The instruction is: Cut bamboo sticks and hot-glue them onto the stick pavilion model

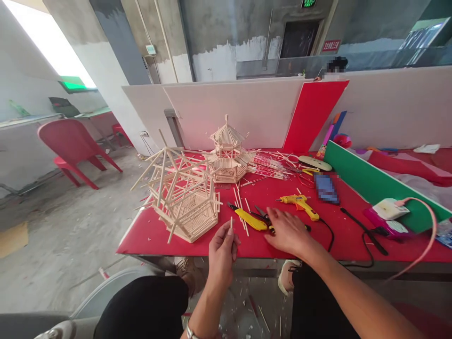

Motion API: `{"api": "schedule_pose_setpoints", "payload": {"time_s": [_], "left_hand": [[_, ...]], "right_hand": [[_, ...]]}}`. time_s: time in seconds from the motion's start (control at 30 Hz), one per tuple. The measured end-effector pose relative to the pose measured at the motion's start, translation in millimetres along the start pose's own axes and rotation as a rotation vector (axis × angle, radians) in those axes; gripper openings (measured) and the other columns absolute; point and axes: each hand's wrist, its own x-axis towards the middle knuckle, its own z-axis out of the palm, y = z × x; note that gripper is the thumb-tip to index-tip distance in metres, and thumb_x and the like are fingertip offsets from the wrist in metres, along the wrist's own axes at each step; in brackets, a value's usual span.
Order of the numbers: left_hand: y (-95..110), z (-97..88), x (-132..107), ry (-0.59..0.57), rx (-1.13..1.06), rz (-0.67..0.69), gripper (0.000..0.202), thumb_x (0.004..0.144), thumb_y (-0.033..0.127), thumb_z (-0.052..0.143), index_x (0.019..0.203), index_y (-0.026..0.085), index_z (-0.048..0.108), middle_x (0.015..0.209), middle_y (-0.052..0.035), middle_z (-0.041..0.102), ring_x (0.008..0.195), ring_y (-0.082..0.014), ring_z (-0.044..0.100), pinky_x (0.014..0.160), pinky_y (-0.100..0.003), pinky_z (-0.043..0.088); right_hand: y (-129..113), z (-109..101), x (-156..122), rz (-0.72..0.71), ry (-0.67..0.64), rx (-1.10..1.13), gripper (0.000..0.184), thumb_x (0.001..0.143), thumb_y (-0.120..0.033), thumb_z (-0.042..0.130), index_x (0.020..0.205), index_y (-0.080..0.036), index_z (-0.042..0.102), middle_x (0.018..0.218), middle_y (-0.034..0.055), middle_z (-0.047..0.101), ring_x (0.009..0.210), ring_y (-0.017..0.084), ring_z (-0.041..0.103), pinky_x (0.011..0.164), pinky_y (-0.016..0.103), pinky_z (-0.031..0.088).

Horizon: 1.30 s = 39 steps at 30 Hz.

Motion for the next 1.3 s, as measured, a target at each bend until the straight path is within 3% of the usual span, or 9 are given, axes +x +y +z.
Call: {"api": "schedule_pose_setpoints", "payload": {"time_s": [0.17, 0.4, 0.53, 0.7, 0.83, 0.93, 1.0, 1.13, 1.3], "left_hand": [[5.1, 2.6, -11.2, 0.009, -0.054, 0.018, 0.055, 0.072, 0.049, 0.076, 0.113, 0.013, 0.065, 0.058, 0.0037, 0.056, 0.038, -0.0018, 0.031, 0.037, -0.017, 0.021], [10.2, 6.8, -30.0, -0.015, -0.080, 0.102, 0.055, 0.075, 0.047, 0.074, 0.118, 0.014, 0.064, 0.065, 0.0012, 0.061, 0.037, -0.0005, 0.032, 0.036, -0.016, 0.021], [9.4, 8.6, -37.8, -0.001, -0.054, 0.109, 0.059, 0.075, 0.046, 0.075, 0.124, 0.015, 0.063, 0.064, 0.0026, 0.058, 0.038, -0.0008, 0.031, 0.036, -0.016, 0.019], [9.2, 11.0, -43.4, 0.062, -0.029, 0.137, 0.059, 0.070, 0.048, 0.079, 0.120, 0.018, 0.068, 0.069, 0.0024, 0.058, 0.044, -0.0017, 0.036, 0.039, -0.015, 0.025], [14.9, 1.8, -45.6, 0.081, 0.086, 0.178, 0.054, 0.073, 0.046, 0.077, 0.119, 0.020, 0.070, 0.068, 0.0026, 0.056, 0.055, -0.0051, 0.046, 0.049, -0.016, 0.037], [17.0, -6.4, -45.4, 0.101, 0.197, 0.250, 0.050, 0.077, 0.045, 0.073, 0.121, 0.019, 0.069, 0.068, 0.0020, 0.058, 0.057, -0.0068, 0.048, 0.051, -0.017, 0.040], [15.5, -9.3, -44.5, 0.110, 0.232, 0.299, 0.048, 0.078, 0.043, 0.073, 0.119, 0.019, 0.070, 0.069, 0.0005, 0.062, 0.059, -0.0090, 0.052, 0.055, -0.020, 0.044], [9.3, -9.4, -43.8, 0.112, 0.233, 0.370, 0.040, 0.079, 0.042, 0.072, 0.112, 0.020, 0.074, 0.078, -0.0040, 0.071, 0.071, -0.0159, 0.064, 0.066, -0.027, 0.053], [7.8, -9.0, -47.3, 0.158, 0.230, 0.429, 0.036, 0.079, 0.039, 0.073, 0.111, 0.022, 0.074, 0.101, -0.0066, 0.075, 0.094, -0.0226, 0.069, 0.083, -0.034, 0.056]], "right_hand": [[50.1, 16.1, -18.3, 0.104, -0.035, 0.007, 0.086, 0.073, -0.069, 0.059, 0.138, -0.013, 0.050, 0.132, 0.0228, 0.055, 0.124, 0.040, 0.050, 0.096, 0.049, 0.041], [46.1, 7.5, -31.2, 0.166, -0.008, 0.074, 0.052, 0.075, -0.053, 0.059, 0.108, -0.014, 0.068, 0.109, 0.0198, 0.064, 0.105, 0.036, 0.061, 0.086, 0.043, 0.047], [38.9, 1.8, -49.8, 0.096, -0.051, 0.721, 0.057, 0.078, -0.059, 0.051, 0.116, -0.018, 0.064, 0.119, 0.0144, 0.065, 0.112, 0.032, 0.059, 0.093, 0.040, 0.046], [-15.7, 3.3, -100.0, -0.190, -0.347, 1.599, 0.081, 0.085, -0.066, 0.007, 0.124, -0.017, 0.059, 0.111, 0.0160, 0.065, 0.096, 0.026, 0.063, 0.083, 0.040, 0.050], [-59.3, 0.8, -126.3, -0.249, -0.357, 1.869, 0.060, 0.078, -0.055, 0.034, 0.125, -0.024, 0.057, 0.104, 0.0119, 0.065, 0.092, 0.025, 0.062, 0.084, 0.040, 0.050], [-70.6, -3.1, -123.5, -0.178, -0.334, 1.655, 0.066, 0.065, -0.030, 0.050, 0.130, -0.022, 0.053, 0.106, 0.0083, 0.065, 0.099, 0.025, 0.061, 0.090, 0.040, 0.048], [-74.6, -2.3, -115.2, -0.130, -0.157, 1.357, 0.077, 0.062, -0.019, 0.052, 0.139, -0.022, 0.044, 0.119, 0.0073, 0.061, 0.114, 0.026, 0.055, 0.102, 0.043, 0.041], [-86.8, 8.6, -101.8, -0.176, 0.189, 0.915, 0.087, 0.064, -0.013, 0.052, 0.147, -0.019, 0.031, 0.137, 0.0121, 0.049, 0.132, 0.030, 0.041, 0.113, 0.049, 0.030], [-98.1, 14.8, -99.6, -0.192, 0.276, 0.786, 0.086, 0.067, -0.012, 0.051, 0.149, -0.017, 0.025, 0.138, 0.0145, 0.048, 0.131, 0.031, 0.042, 0.109, 0.049, 0.037]]}}
